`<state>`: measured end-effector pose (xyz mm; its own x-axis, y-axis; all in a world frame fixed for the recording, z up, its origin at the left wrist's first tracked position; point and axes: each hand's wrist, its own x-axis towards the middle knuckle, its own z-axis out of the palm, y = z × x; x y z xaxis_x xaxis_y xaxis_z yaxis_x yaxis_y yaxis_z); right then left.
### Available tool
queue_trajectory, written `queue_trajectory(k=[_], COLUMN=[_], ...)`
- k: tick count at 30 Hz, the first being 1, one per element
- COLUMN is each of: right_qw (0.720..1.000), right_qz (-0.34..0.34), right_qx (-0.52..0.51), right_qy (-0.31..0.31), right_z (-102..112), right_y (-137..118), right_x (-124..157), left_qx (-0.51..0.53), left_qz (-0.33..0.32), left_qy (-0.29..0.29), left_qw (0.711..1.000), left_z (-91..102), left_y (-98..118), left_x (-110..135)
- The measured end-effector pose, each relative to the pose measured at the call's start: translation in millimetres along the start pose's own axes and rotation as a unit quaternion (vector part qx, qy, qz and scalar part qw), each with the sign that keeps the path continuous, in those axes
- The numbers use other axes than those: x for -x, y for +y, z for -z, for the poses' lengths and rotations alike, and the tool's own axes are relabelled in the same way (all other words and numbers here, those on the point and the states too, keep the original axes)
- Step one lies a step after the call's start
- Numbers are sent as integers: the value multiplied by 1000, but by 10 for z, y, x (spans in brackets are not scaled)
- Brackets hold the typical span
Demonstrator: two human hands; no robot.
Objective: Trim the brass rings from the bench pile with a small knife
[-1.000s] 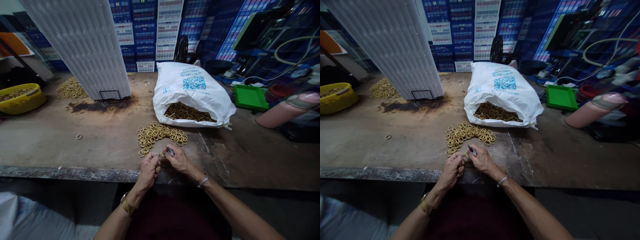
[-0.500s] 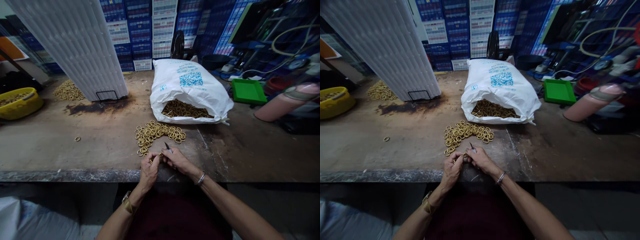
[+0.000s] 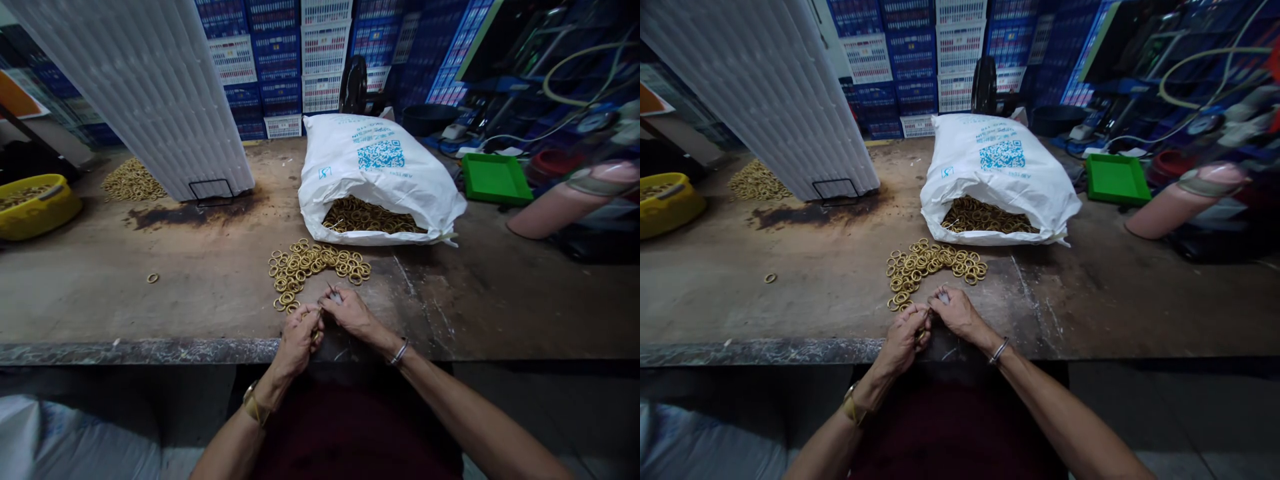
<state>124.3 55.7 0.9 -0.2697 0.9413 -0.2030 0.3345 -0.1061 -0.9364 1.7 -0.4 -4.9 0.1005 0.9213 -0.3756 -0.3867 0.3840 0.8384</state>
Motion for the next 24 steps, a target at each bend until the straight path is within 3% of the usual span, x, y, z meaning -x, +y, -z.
queue_trajectory(k=[5, 9, 13, 15, 24], right_qw=[1000, 993, 955, 938, 908], right_qz=[2, 63, 176, 198, 161], right_qx=[6, 98, 237, 279, 376], right_qy=[8, 35, -23, -51, -88], right_z=[33, 68, 72, 63, 58], right_y=[67, 138, 163, 153, 145], right_x=[-26, -3, 84, 119, 109], left_qx=[40, 49, 36, 27, -24], left_qz=[5, 0, -17, -25, -55], left_qy=[-24, -8, 30, 41, 44], left_qw=[999, 999, 999, 998, 997], left_z=[15, 9, 0, 0, 41], left_y=[-5, 7, 8, -4, -64], left_x=[13, 6, -10, -15, 16])
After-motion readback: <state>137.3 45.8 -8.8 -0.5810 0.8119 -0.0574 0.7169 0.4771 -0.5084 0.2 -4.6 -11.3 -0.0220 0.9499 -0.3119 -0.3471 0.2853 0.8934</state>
